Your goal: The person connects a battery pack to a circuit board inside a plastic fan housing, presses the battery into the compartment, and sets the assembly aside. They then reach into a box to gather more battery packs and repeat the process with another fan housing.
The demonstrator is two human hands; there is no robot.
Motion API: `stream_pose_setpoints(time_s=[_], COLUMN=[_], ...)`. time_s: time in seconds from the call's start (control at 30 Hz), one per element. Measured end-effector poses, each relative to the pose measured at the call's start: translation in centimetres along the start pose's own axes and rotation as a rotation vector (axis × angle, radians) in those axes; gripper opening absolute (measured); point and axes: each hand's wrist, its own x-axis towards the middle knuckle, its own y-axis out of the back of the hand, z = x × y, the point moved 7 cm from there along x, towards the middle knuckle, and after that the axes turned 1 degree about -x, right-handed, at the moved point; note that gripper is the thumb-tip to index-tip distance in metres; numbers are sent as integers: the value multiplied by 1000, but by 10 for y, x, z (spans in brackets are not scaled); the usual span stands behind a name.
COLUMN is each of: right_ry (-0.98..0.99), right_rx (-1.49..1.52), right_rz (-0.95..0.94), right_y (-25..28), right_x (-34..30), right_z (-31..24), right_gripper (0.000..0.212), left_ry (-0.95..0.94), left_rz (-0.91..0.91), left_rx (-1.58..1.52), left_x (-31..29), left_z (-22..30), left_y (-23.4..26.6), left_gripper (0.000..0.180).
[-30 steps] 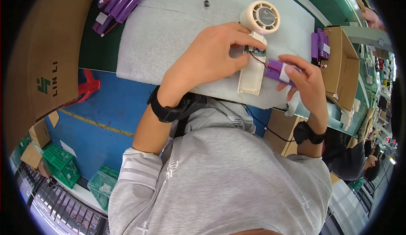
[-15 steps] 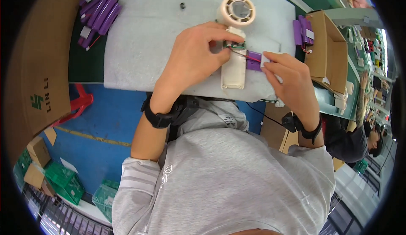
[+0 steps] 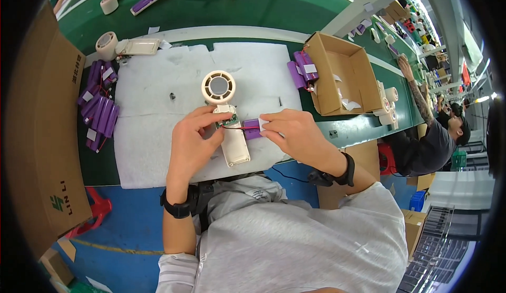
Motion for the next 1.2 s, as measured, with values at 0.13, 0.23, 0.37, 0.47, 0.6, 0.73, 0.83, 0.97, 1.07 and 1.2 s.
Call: stream_pose_setpoints(time_s=[0.13,0.23,0.37,0.47,0.6,0.73,0.83,0.97,1.07,1.2], right_ry=[31,45,75,109,104,322,-112,-543,-642,46], right_rx=[-56,-91,-177,-297,-495,-433,26,-157,-501,-146], right_rz=[-61,-103,-147,-194,-213,-239,-83,257,330,173], right_y=[0,-3,-12,-19,-22,-14,4,99,144,47], right_x=[3,3,2,2,3,4,2,-10,-33,5], right_z=[-3,-4,-6,-10,-15,-17,14,64,82,-16], right_gripper=[10,10,11,11,11,11,11,13,20,38], left_ry=[-1,-6,-20,-27,-40,-33,-59,-19,-35,-56], left_rz=[-16,-21,-16,-7,5,18,18,6,17,88], left_rx=[17,17,23,23,3,-13,-1,4,17,45], left_x=[2,3,4,4,2,1,-4,-6,2,2], left_z=[2,2,3,2,1,-1,2,1,6,-1], left_y=[-2,-2,-1,0,-1,-1,-1,0,-3,-3], left_gripper=[34,35,35,35,35,35,36,32,32,31])
